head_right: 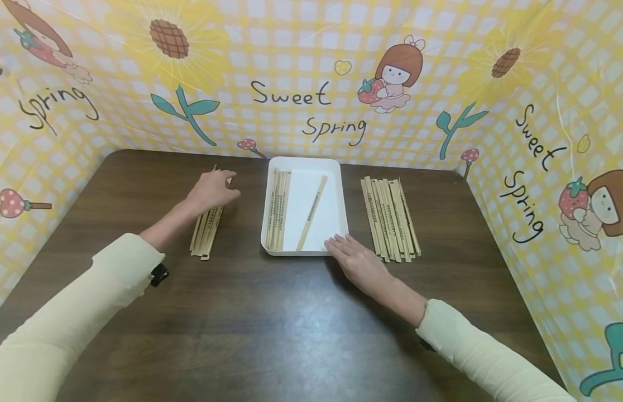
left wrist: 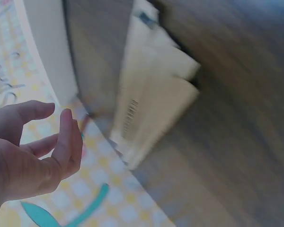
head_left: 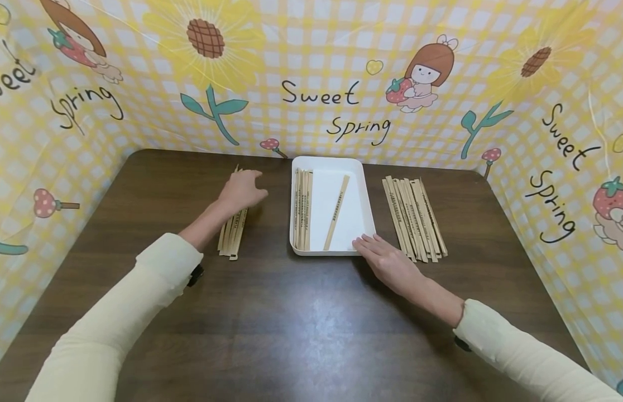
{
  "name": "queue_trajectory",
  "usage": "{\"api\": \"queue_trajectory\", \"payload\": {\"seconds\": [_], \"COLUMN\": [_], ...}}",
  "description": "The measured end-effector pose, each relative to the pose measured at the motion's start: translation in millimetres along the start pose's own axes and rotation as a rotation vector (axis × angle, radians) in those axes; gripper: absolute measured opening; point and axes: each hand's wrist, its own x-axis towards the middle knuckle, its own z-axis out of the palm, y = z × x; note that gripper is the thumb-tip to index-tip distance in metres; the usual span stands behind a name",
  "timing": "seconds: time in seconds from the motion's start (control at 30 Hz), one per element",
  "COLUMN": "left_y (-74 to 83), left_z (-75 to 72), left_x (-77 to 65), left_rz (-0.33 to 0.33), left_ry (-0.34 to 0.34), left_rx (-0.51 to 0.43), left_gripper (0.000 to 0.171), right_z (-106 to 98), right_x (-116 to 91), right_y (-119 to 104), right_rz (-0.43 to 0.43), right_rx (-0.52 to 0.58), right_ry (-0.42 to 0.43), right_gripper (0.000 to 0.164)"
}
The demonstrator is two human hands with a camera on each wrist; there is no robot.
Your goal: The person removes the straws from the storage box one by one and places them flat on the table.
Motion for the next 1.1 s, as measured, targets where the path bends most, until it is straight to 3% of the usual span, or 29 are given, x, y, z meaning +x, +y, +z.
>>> {"api": "queue_trajectory", "payload": {"seconds": [0.27, 0.53, 0.83, 0.97, 1.1], "left_y": [39.3, 69.9, 94.2, 103.4, 113.2], "left_z": [16.2, 37.3, 64.4, 76.6, 86.3], "left_x": [11.6, 12.3, 12.3, 15.5, 16.6], "left_rz": [0.094, 0.108, 0.152, 0.185, 0.165], "left_ry": [0.002, -0.036, -0.069, -0.078, -0.098], "left_rx": [0.015, 0.002, 0.055, 0.100, 0.112], "left_gripper": [0.057, 0.052, 0.053, 0.042, 0.023], "right_z": [-1, -1, 2, 2, -1], "right_x": [0, 0, -2, -1, 0], "right_y": [0, -1, -1, -1, -2], "right_rz": [0.005, 0.009, 0.010, 0.007, 0.014], "right_rx": [-0.002, 0.001, -0.011, -0.009, -0.011], "right_ry": [-0.001, -0.006, -0.005, -0.004, -0.015], "right_gripper": [0.046, 0.046, 0.045, 0.045, 0.044]}}
